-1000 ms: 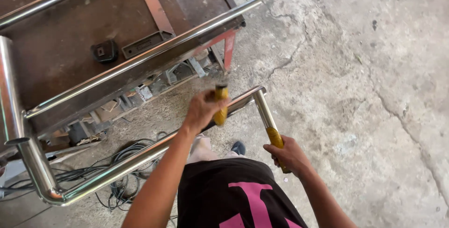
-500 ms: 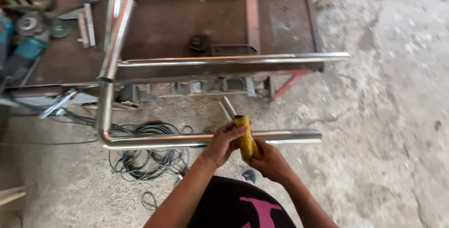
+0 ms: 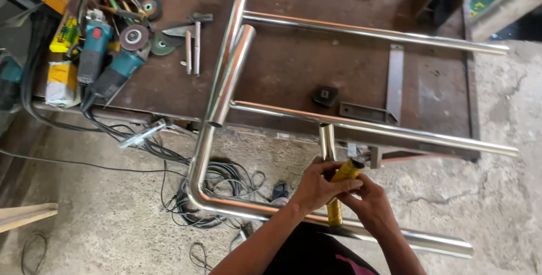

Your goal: Marking and aligning metal pipes to assemble a frame structure on a workbench.

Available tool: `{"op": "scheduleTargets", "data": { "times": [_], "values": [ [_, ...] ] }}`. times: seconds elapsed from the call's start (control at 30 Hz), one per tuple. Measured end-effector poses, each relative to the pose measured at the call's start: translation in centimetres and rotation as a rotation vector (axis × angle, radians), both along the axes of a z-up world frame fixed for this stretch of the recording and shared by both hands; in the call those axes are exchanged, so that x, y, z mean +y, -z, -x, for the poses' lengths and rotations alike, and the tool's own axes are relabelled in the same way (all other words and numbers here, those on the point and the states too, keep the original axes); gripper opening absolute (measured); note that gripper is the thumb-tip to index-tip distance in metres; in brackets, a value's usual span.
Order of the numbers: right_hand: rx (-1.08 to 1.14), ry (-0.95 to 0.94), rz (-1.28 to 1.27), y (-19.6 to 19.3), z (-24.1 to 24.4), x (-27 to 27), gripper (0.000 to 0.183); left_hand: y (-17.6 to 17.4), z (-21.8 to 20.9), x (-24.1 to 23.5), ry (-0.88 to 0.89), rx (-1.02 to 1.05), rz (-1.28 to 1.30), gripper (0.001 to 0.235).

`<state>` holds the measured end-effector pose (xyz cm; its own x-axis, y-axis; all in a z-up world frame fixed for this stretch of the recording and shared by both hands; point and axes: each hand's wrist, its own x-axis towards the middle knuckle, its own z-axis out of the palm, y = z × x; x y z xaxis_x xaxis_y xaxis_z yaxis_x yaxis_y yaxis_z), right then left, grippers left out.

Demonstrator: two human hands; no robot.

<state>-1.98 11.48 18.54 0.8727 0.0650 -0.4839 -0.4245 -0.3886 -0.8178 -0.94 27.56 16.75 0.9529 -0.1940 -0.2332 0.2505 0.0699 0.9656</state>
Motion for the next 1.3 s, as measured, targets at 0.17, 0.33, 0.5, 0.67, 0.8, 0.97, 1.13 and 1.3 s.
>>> {"op": "scheduleTargets", "data": {
  "times": [0.17,0.33,0.5,0.67,0.8,0.97,1.13,1.3],
  "values": [
    [0.093,0.092,-0.324,1.3,-3.2,3.6,0.039,1.4,-4.8,9.3,-0.112,-0.062,0.001,0.05],
    [0.192,0.254,-0.335,2.0,-5.1,3.8,0.048,-1.2,-12.0,25.5,-0.295,0.312,-0.424,0.038],
    [0.265,0.351,-0.214,2.0,-5.7,2.9,0.049,10.1,-19.1,38.4,-0.164,-0.168,-1.185,0.081],
    [0.306,0.482,-0.21,1.8,-5.6,2.0,0.051,13.9,-21.2,39.4,-0.183,-0.035,-1.203,0.081],
    [0.319,0.547,-0.197,1.7,-5.3,0.8,0.055,16.4,-21.4,39.7,-0.213,-0.015,-1.272,0.083],
    [0.244,0.65,-0.282,2.4,-4.9,-3.8,0.057,4.6,-19.5,32.3,-0.37,0.177,-1.007,0.065],
    [0.049,0.823,-0.5,2.0,-6.0,-13.1,0.076,12.6,-20.9,34.6,-0.376,-0.463,-1.432,0.033],
    [-0.197,0.952,-0.622,3.4,-7.6,-26.8,0.06,9.3,-19.9,20.1,-0.243,-0.631,-1.502,0.025]
  ]
}}
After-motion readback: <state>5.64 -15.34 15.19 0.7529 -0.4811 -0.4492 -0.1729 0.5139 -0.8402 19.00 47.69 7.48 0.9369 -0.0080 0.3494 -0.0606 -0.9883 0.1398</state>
